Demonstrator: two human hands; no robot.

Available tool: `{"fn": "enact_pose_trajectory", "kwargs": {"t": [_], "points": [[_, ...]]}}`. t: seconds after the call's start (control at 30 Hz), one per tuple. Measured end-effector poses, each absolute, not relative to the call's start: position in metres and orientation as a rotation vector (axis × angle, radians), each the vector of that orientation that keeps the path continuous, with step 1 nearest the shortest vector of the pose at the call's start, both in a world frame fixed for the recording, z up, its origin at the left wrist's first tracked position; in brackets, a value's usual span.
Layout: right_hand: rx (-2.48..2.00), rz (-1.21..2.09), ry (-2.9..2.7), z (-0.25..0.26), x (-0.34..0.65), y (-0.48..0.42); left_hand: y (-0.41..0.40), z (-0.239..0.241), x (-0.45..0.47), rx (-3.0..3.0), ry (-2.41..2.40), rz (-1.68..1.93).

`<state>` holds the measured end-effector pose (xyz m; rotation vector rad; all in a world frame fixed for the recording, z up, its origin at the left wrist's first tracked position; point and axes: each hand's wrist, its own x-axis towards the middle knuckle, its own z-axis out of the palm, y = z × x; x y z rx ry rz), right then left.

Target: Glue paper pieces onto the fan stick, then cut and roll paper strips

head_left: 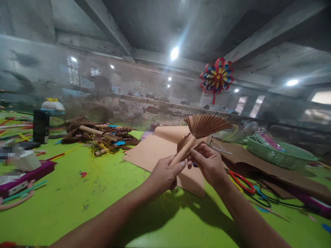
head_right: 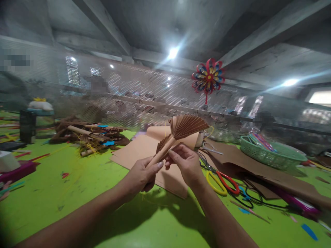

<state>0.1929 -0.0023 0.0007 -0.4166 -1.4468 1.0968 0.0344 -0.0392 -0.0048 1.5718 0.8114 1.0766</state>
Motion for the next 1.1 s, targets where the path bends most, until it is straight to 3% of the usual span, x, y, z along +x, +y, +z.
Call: {"fn": "enact_pose_trajectory", "kwargs": {"t": [1.1], "points": [[-0.395,1.077,-1.446,0.0005,0.1911,-0.0033,-0.0349,-0.0098,0.0348,1.58,0.835,1.113]]}}
